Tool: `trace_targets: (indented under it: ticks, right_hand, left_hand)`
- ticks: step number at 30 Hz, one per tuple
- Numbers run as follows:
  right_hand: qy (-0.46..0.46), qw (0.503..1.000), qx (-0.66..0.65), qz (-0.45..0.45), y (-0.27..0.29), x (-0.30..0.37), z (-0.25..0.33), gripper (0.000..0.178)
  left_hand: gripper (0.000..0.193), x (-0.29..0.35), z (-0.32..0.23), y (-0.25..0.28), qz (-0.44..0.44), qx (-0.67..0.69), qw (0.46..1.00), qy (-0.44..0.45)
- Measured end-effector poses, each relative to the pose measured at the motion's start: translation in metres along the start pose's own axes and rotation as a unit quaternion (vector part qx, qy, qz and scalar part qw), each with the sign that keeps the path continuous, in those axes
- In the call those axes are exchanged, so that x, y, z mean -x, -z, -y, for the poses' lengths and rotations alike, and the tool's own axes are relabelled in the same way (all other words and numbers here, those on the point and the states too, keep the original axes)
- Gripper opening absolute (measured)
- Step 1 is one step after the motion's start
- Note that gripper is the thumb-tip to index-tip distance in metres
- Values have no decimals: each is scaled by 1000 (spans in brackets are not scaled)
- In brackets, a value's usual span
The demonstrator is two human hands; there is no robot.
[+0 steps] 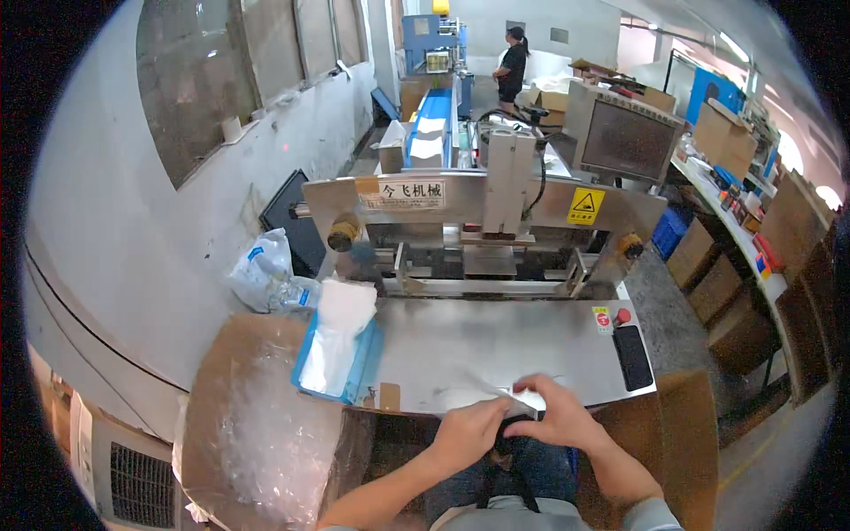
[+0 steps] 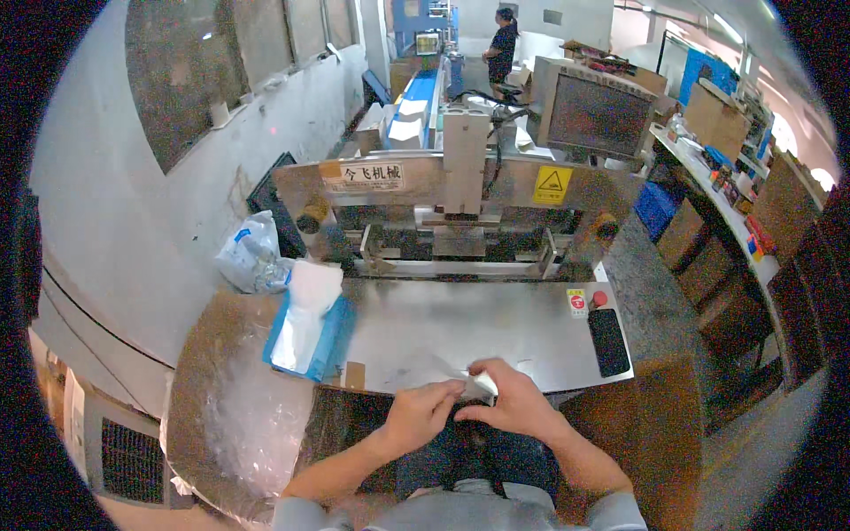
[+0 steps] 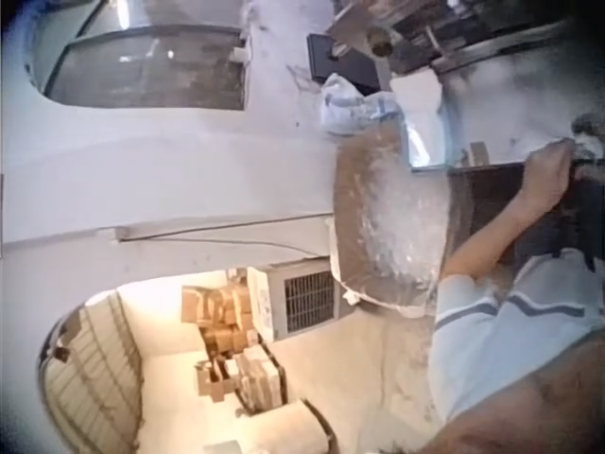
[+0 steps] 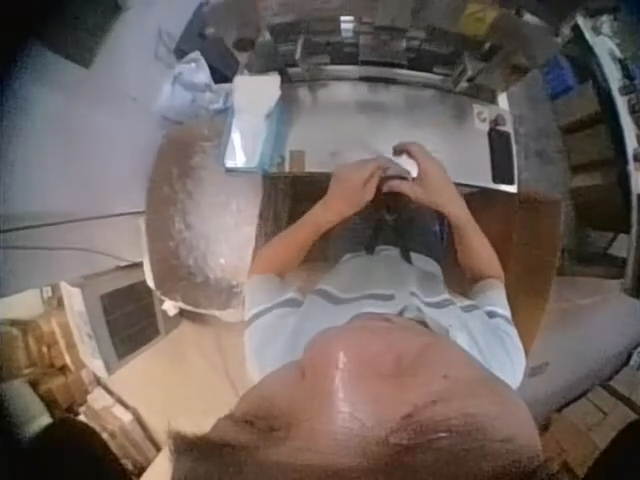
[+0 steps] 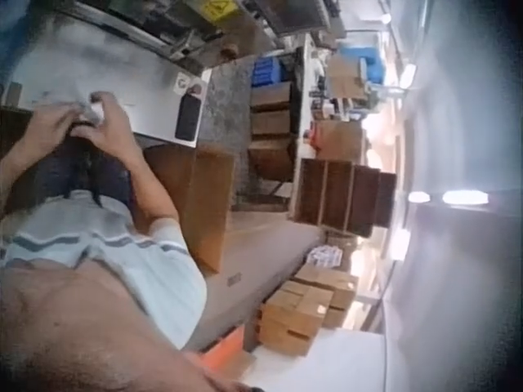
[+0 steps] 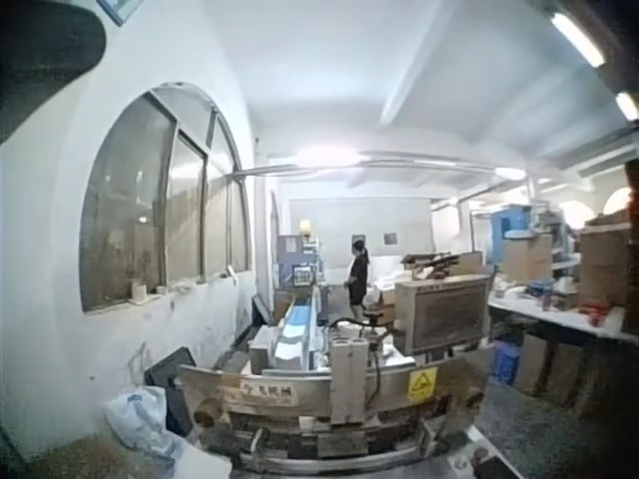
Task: Manually wrap white boxes with plastic film using a heat sealing machine and pack them into a carton.
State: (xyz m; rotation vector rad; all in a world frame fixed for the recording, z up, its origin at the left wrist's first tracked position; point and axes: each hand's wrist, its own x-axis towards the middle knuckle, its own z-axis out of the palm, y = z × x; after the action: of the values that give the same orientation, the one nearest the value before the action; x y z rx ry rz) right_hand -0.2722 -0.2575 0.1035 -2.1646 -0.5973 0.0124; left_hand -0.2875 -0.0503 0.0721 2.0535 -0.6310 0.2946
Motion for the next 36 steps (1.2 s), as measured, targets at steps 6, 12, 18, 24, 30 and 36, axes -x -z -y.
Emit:
trace_targets:
  ticks: [6,12,18,24,30,36]
  right_hand:
    - [-47,993,105,30,12,37,-26,13]
    - [60,989,63,-119,27,57,-29,11]
    - [178,965,95,-169,18,66,-46,16]
    - [174,973,113,-98,8,75,-53,18]
    - [161,974,155,-27,-3,70,-63,14]
    - [124,980,157,7,-5,66,-67,10]
  left_hand:
    - [16,6,-17,-21,38,40,997,62]
    - [21,9,-20,-36,84,261,905,325]
    - [31,21,13,-63,110,288,873,378]
    - [23,31,19,-75,74,253,872,412]
    - [40,0,-13,-53,138,15,987,-78]
    - [45,-20,-3,-37,380,-51,923,45]
